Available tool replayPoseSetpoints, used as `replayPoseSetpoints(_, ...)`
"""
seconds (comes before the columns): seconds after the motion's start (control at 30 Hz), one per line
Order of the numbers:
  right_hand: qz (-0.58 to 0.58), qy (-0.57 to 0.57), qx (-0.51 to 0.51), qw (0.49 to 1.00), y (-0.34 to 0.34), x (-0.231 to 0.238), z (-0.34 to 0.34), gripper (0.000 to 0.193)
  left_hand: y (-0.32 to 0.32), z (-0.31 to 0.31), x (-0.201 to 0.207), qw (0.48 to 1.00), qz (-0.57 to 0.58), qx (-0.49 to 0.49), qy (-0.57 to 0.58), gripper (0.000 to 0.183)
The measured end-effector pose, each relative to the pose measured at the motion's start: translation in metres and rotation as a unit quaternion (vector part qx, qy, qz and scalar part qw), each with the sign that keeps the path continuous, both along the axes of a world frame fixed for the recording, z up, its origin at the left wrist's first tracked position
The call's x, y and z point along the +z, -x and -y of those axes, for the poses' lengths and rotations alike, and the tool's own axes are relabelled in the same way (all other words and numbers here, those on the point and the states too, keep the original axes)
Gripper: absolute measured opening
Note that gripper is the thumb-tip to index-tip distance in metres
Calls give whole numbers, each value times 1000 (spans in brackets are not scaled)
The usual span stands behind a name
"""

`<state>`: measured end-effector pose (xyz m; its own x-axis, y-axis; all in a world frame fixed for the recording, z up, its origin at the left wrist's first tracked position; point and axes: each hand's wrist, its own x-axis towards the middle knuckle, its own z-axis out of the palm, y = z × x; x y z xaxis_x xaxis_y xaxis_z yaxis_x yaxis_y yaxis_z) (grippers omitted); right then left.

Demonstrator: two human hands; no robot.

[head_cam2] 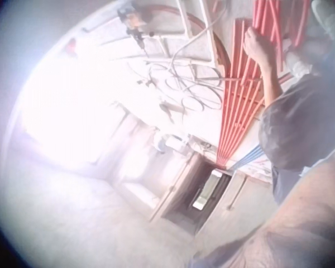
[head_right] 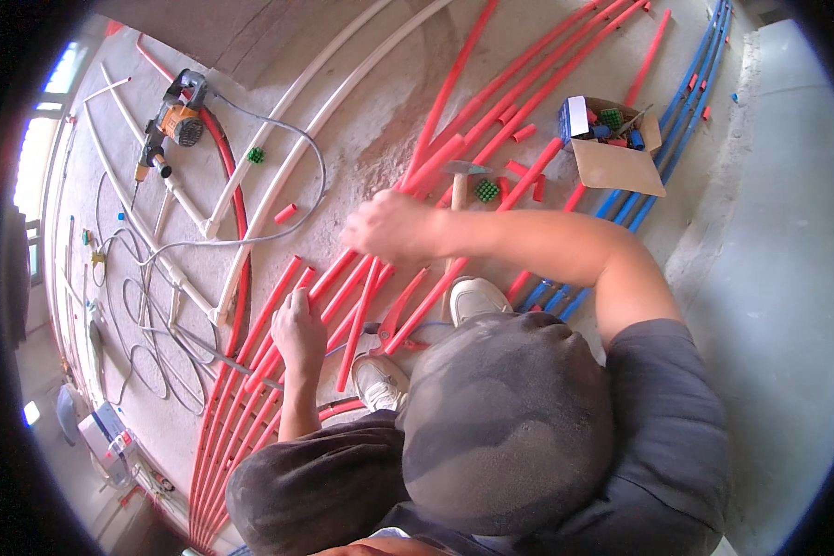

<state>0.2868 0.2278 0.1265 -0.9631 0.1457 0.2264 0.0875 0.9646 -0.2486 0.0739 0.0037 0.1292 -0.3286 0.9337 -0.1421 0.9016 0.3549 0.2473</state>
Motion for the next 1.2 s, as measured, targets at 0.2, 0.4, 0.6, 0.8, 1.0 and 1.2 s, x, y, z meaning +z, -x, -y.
replayPoseSetpoints(0.2, 171, 120, -69, 975, -75, -23, -33, 31, 24, 15, -1, 988, -110, 3, -104, 11)
replayPoseSetpoints(0.4, 98, 174, -95, 975, -67, -31, -5, 20, 56, 16, 16, 973, -161, 66, -152, 14)
replayPoseSetpoints(0.6, -58, -39, -255, 964, -56, -17, -57, 35, 111, 47, -8, 967, -203, 127, -90, 8)
replayPoseSetpoints(0.8, -64, 103, -213, 969, -58, -26, 5, 37, 105, 86, -43, 960, 95, 256, -54, 42)
replayPoseSetpoints(1.0, -8, 246, -461, 853, -135, -61, 75, 32, 34, 102, -61, 903, 313, 293, -25, 14)
replayPoseSetpoints(1.2, 113, 73, -388, 912, -194, -100, 37, 34, 41, 73, -55, 952, 245, 182, 16, 22)
